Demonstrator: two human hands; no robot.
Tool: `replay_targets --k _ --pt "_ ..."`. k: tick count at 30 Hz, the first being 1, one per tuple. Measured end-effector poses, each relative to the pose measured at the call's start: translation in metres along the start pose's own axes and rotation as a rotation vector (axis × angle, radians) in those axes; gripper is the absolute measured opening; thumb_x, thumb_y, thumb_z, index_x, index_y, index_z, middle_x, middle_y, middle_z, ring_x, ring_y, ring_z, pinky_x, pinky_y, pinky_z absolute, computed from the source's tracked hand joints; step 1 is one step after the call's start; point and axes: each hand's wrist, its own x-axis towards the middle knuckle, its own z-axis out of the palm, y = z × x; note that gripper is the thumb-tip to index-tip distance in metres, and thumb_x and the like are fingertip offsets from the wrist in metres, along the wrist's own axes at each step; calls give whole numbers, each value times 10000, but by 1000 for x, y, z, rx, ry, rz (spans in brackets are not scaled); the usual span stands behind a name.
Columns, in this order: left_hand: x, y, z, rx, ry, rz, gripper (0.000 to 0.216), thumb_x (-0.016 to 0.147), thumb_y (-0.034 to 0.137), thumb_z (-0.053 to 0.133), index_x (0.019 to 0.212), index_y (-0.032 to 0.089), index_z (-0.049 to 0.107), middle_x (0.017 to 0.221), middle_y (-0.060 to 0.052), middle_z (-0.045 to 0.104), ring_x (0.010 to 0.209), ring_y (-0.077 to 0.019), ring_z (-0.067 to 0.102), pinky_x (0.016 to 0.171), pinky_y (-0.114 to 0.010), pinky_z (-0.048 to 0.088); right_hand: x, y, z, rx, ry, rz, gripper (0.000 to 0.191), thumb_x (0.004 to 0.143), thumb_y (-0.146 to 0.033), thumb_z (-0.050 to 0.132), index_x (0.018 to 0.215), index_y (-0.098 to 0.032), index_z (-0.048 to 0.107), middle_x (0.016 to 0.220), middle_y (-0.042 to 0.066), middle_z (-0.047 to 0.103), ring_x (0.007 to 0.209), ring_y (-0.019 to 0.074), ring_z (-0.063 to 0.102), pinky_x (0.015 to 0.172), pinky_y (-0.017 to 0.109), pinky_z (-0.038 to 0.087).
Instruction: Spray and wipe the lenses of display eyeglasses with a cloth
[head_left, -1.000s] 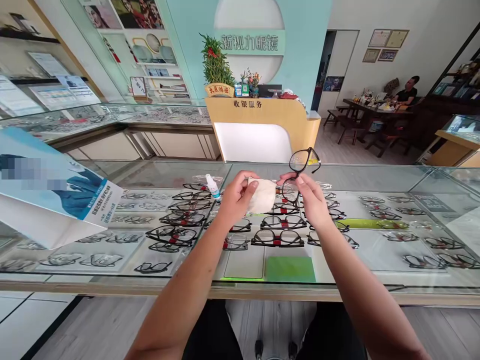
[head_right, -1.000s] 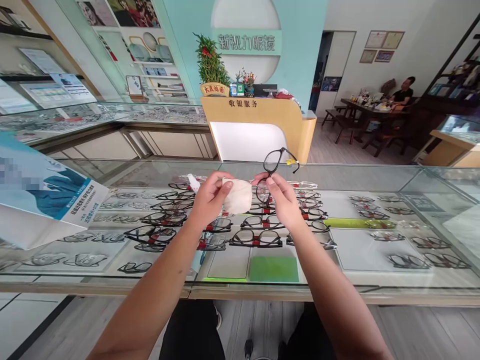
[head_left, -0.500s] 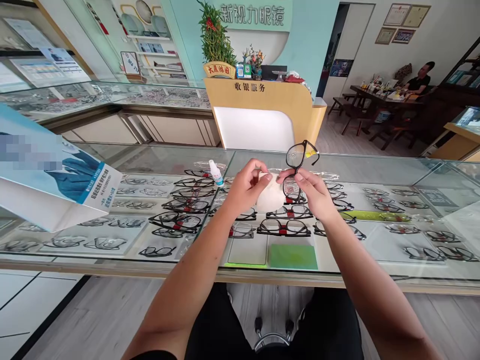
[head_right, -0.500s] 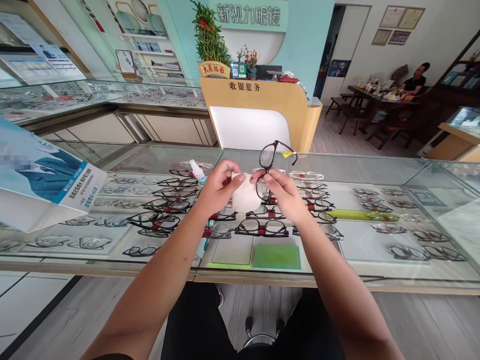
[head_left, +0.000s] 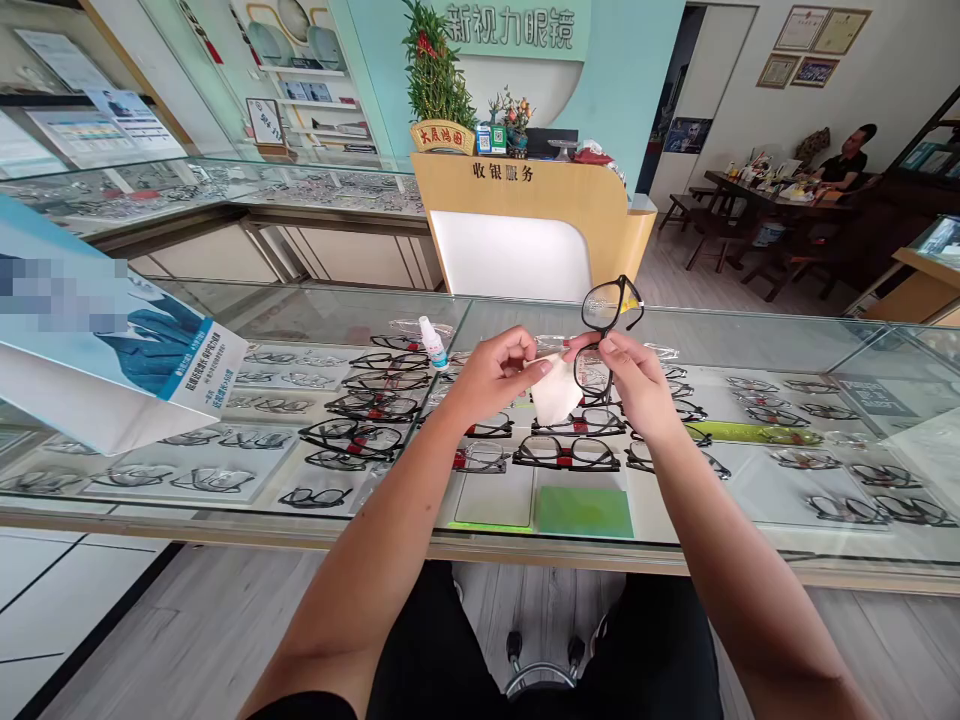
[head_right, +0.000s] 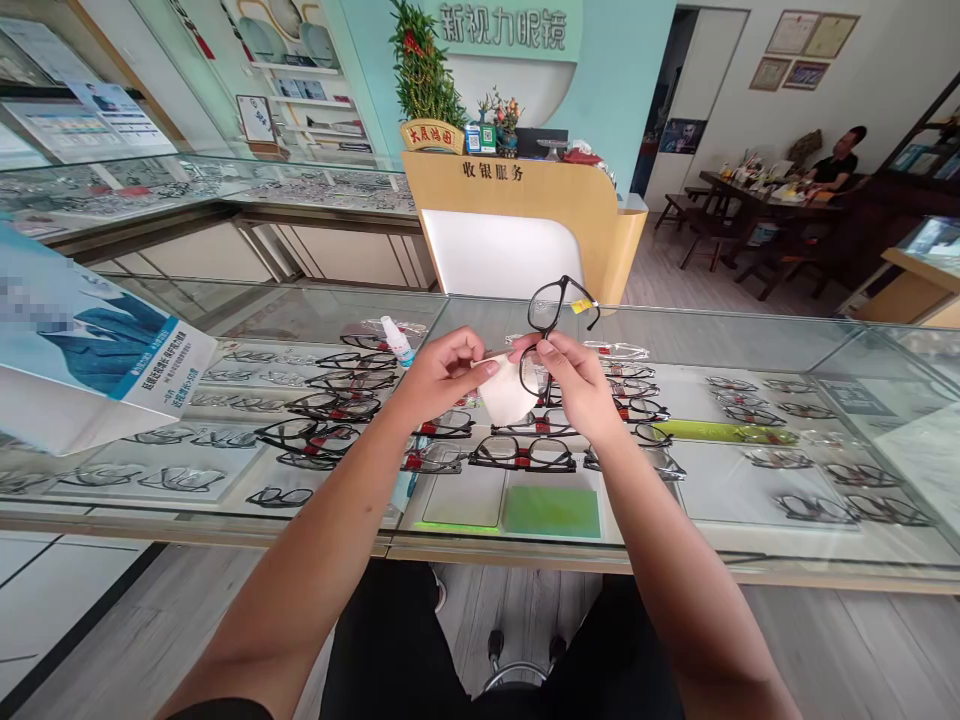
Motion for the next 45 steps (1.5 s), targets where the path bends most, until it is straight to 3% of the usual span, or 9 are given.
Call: replay_targets --k 9,15,20,26,30,35,40,45 --pt "-1 1 2 17 -47 32 443 928 542 844 824 232 546 730 51 490 614 -105 429 580 -258 342 0 2 1 -6 4 -5 531 1003 -798 741 898 -291 862 1069 59 867 1047 311 746 1085 484 562" --pt "-1 2 1 62 -56 53 462 932 485 822 736 222 496 694 45 455 634 -113 398 606 -267 304 0 0 2 -39 5 -1 529 1005 -794 737 898 -292 867 1085 67 866 1184 337 748 1126 487 561" --pt "-2 3 -2 88 -111 75 436 945 413 777 719 225 456 705 45 429 661 -119 385 645 -280 315 -1 4 0 -22 -53 18 512 1036 -771 715 970 -292 883 1029 51 854 1051 299 743 1082 456 557" --pt "-3 8 -4 102 -167 87 405 934 371 735 716 232 424 719 47 407 662 -122 361 654 -291 293 -1 1 0 13 -107 30 503 1044 -750 728 1018 -272 884 1009 48 843 1054 283 736 1054 421 548" --pt "-3 8 -6 81 -210 97 432 933 382 747 708 233 410 712 50 385 658 -121 337 647 -295 273 -2 4 -1 -2 -148 52 511 1053 -750 709 1053 -270 887 1026 50 838 1020 278 716 981 412 557" --pt "-2 7 -9 -52 -248 100 515 949 454 799 701 234 405 687 61 352 638 -114 320 631 -290 268 -3 4 -2 122 -208 143 460 1045 -702 735 1074 -267 884 1078 70 844 1106 310 762 1045 441 591" --pt "-1 2 -11 -157 -285 74 568 958 564 822 706 231 436 671 61 374 612 -107 294 602 -287 242 -3 -7 -1 191 -231 233 507 986 -723 771 1008 -226 869 1003 85 836 958 288 756 846 399 589" --pt "0 -1 -11 -187 -271 53 600 947 618 832 724 238 424 674 63 370 613 -110 289 591 -282 231 -4 -10 -1 245 -240 212 466 1004 -670 755 983 -218 868 918 86 814 864 261 709 754 379 529"
